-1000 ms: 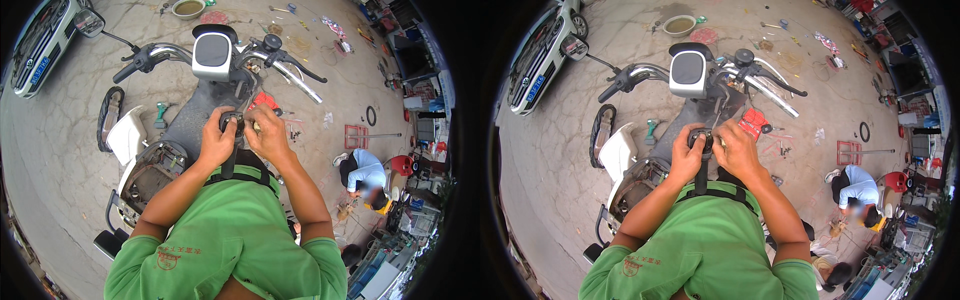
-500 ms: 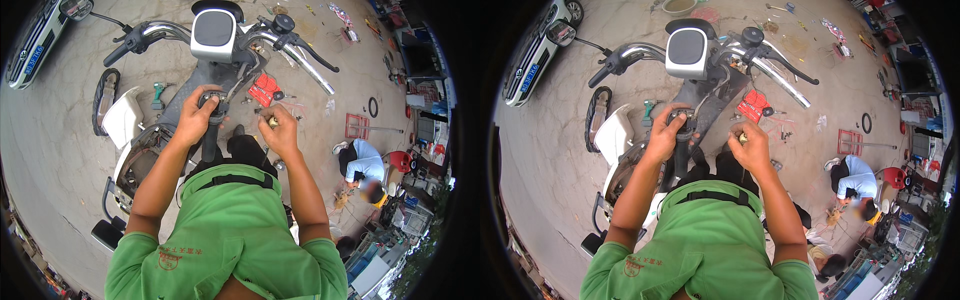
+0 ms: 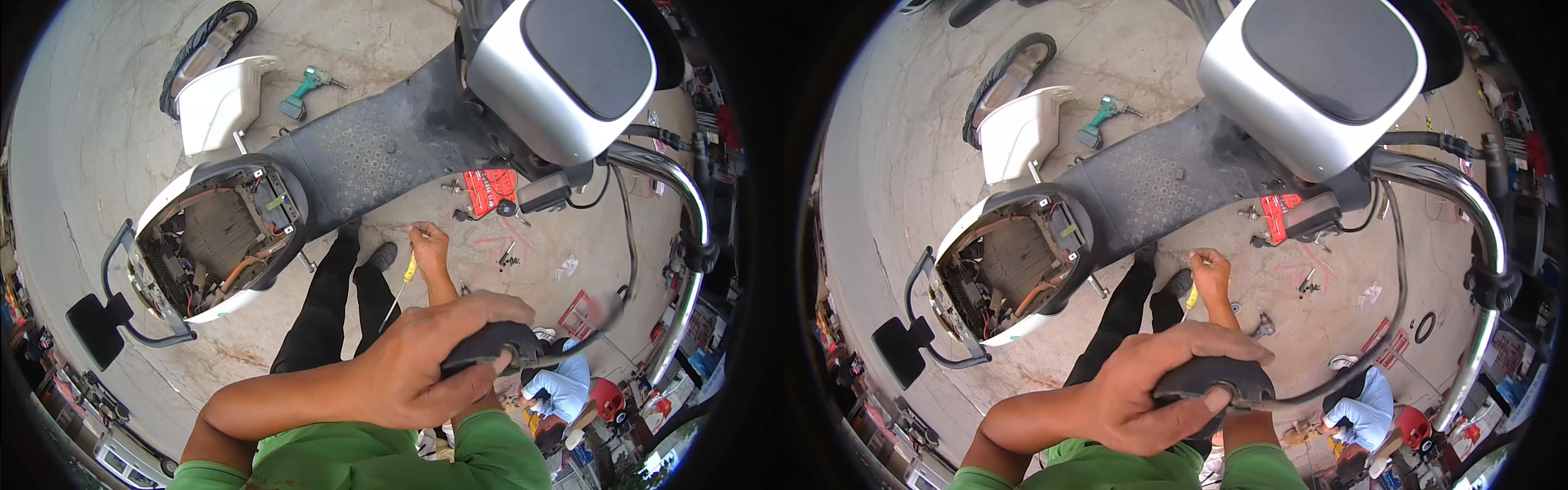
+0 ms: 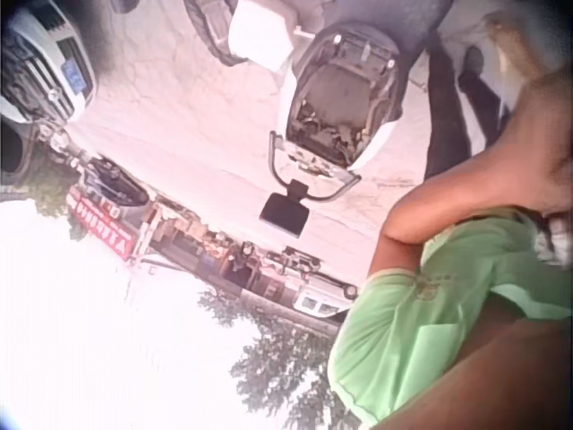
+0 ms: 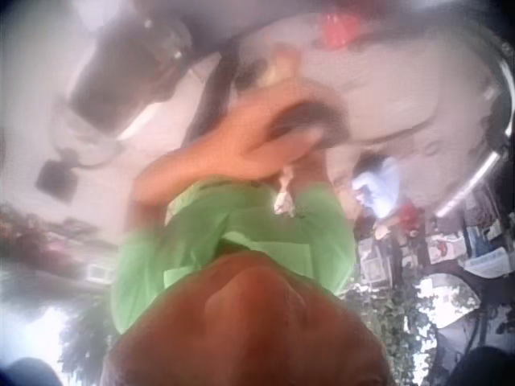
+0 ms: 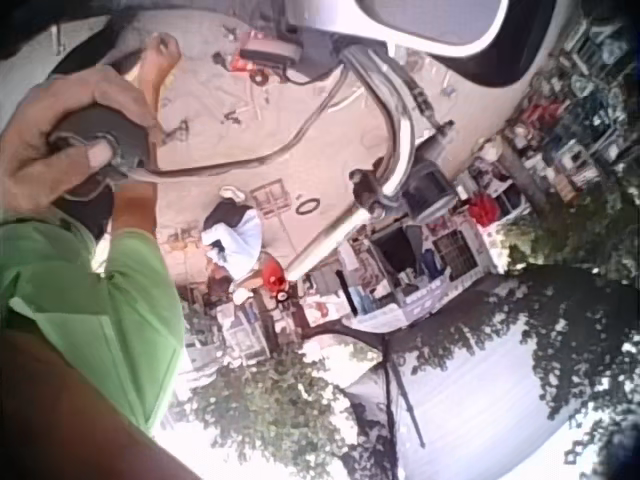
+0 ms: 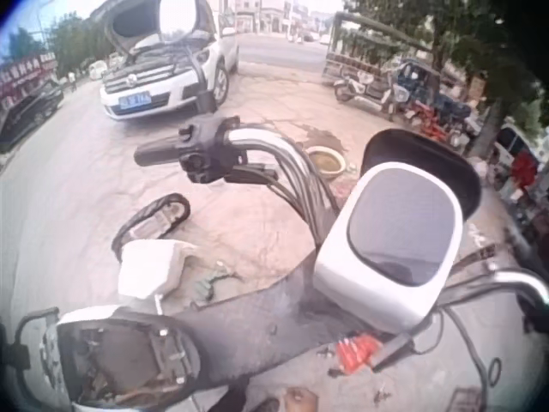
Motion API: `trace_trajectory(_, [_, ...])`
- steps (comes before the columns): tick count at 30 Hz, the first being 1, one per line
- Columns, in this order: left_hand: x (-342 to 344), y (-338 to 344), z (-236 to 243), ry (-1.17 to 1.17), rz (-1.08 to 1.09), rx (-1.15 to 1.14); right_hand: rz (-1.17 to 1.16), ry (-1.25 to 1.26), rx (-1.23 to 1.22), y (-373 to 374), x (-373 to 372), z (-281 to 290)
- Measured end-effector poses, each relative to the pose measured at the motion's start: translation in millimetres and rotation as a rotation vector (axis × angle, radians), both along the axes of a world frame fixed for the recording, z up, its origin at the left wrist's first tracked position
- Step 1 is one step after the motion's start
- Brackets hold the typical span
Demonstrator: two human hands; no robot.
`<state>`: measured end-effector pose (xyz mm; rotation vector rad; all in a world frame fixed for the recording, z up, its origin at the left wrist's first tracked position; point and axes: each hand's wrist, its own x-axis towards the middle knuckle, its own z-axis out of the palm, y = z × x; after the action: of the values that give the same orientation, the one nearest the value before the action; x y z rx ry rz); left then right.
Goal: The person disassembles the right handlebar assembly of a white scooter using a yellow-handled screwdriver. They remove the brake lever, throttle grip, and control housing, exposing internal wiring. The person then reassembles the components in reverse order, securing them with screws.
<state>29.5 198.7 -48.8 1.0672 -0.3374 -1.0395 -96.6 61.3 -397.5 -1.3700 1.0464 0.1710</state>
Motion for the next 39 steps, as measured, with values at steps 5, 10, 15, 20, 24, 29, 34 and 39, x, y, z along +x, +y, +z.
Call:
trace_trajectory(5, [-17,-19,-62,-0.183,0.258,-0.197,0.074,-0.046,-0.206,-12,47,-151])
trace_trajectory(10, [3,-19,-107,-0.125,0.183,-0.247,0.182,-0.041,-0.498,-27,91,-240])
trace_trajectory(15, [3,-16,-121,-0.213,0.254,-0.244,0.195,-0.012,-0.438,-20,106,-227])
trace_trajectory(20, [-1,-15,-118,-0.081,0.209,-0.364,0.067,-0.039,-0.268,-28,81,-185])
trace_trajectory(24, [0,-17,-105,0.083,0.1,-0.201,-0.092,-0.04,-0.151,-33,52,-89])
trace_trajectory(29, [-17,-7,-85,-0.043,0.194,0.028,-0.126,-0.209,-0.192,-46,-1,108])
trace_trajectory(34, [-28,-6,-54,0.086,0.213,0.105,0.131,-0.579,-0.558,-39,-37,281])
trace_trajectory(39, [-43,-5,-29,0.002,0.23,0.175,0.44,-0.701,-0.859,-20,-21,357])
